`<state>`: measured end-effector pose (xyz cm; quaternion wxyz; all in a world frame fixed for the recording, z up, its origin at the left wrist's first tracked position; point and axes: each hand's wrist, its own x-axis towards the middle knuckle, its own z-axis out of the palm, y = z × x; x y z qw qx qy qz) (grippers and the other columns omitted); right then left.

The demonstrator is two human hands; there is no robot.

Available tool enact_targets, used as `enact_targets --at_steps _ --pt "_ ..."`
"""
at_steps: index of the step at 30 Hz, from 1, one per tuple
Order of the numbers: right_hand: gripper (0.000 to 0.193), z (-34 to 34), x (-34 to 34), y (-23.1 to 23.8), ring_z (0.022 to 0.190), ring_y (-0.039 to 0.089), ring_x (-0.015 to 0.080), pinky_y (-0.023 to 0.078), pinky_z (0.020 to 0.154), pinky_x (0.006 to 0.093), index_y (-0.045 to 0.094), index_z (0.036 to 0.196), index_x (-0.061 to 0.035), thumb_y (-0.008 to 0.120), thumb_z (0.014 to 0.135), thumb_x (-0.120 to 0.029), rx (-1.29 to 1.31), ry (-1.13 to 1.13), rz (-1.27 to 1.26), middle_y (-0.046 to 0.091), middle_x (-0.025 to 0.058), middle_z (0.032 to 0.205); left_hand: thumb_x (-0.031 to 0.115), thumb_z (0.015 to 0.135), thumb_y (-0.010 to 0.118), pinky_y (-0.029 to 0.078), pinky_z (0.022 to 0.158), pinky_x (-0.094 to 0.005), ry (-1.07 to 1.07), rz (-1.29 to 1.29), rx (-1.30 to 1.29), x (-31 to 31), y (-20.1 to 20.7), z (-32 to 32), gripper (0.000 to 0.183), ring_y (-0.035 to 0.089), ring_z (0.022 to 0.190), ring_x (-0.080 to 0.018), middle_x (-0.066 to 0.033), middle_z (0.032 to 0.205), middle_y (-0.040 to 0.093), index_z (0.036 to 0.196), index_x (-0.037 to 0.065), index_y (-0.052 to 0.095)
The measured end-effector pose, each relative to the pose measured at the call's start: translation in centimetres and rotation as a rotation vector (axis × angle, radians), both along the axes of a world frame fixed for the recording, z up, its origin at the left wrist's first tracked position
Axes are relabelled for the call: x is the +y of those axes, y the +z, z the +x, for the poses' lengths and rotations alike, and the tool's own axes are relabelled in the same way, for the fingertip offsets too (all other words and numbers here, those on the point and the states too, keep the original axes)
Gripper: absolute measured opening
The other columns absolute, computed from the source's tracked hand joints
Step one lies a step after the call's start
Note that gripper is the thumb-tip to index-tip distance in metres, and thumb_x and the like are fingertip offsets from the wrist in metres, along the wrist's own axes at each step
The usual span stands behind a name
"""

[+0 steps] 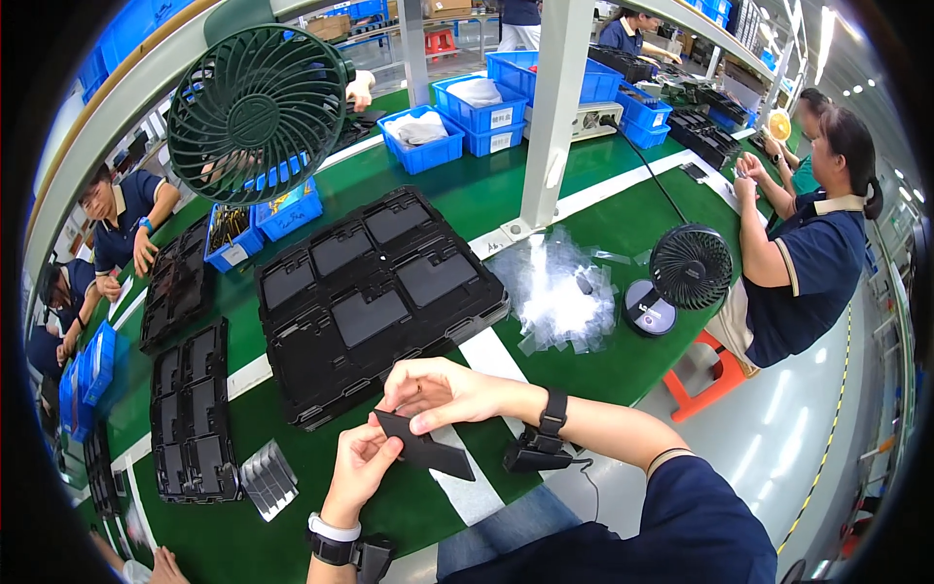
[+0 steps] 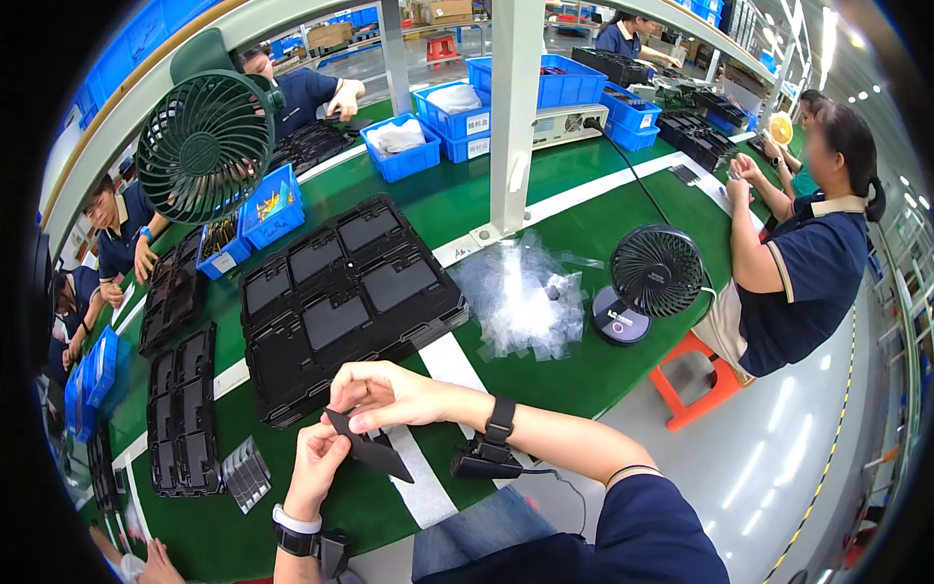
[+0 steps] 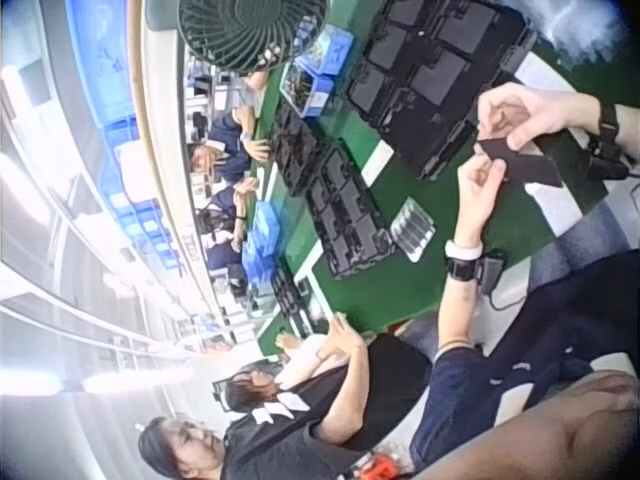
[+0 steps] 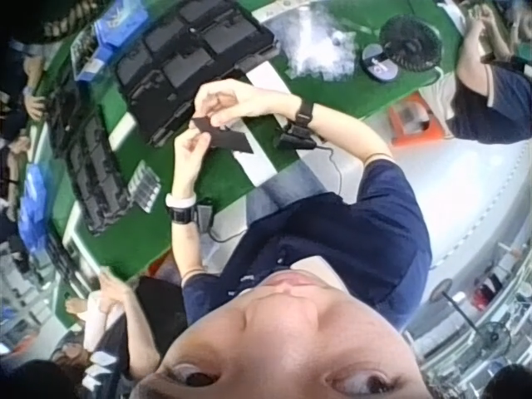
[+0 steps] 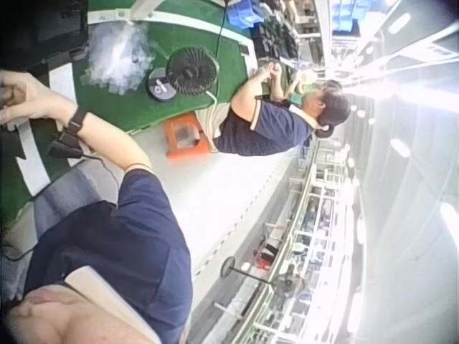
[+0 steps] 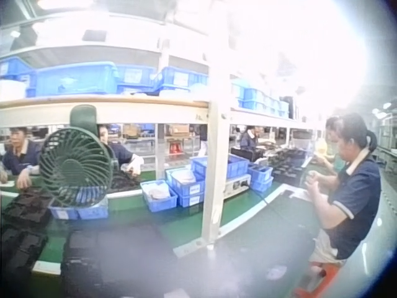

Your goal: Applying protective films to small rectangular electronic components on a factory assembly line.

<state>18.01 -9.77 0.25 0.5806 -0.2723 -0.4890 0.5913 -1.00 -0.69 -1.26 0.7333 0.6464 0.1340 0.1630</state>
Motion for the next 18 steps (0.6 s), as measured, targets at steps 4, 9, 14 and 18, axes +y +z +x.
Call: enact_targets --at_steps 4,9,14,18 --pt "0.036 0.7 -2.3 3.9 0.092 0.06 0.0208 0.045 0.085 0.0322 0.048 0.096 -0.0048 0.072 0.071 -0.01 -0.608 -0.164 0.253 0.061 0.0107 0.091 0.006 0.081 0.063 0.043 0.064 -0.0212 0.141 0.244 0.079 -0.3 0.7 0.8 0.012 0.057 0.071 -0.0083 -0.0051 0.084 0.065 0.091 -0.001 0.065" --pt "0.041 -0.4 -6.3 3.8 0.082 0.058 0.0309 0.042 0.08 0.0392 0.047 0.094 -0.0049 0.073 0.062 -0.012 -1.373 -0.25 0.264 0.059 0.0112 0.081 0.003 0.069 0.071 0.038 0.052 -0.0217 0.269 0.744 0.216 -0.2 1.7 0.7 0.015 0.053 0.063 -0.0091 -0.004 0.077 0.061 0.083 0.005 0.068" --pt "0.039 -1.9 -8.9 1.6 0.101 0.055 0.0256 0.038 0.093 0.0362 0.053 0.101 -0.0053 0.071 0.069 -0.02 -1.442 -0.301 0.171 0.06 0.0107 0.101 0.005 0.064 0.075 0.044 0.06 -0.0254 0.161 0.764 0.143 -0.1 0.9 0.9 0.022 0.053 0.068 -0.0146 -0.0041 0.079 0.057 0.085 0.007 0.07" --pt "0.035 -3.2 -9.7 0.7 0.107 0.052 0.0289 0.042 0.091 0.0383 0.058 0.098 -0.0061 0.072 0.07 -0.024 -1.46 -0.566 0.039 0.057 0.011 0.111 0.005 0.063 0.076 0.044 0.061 -0.0257 0.133 0.764 0.229 -0.1 0.8 0.7 0.023 0.054 0.069 -0.0153 -0.0038 0.079 0.056 0.085 0.008 0.069"
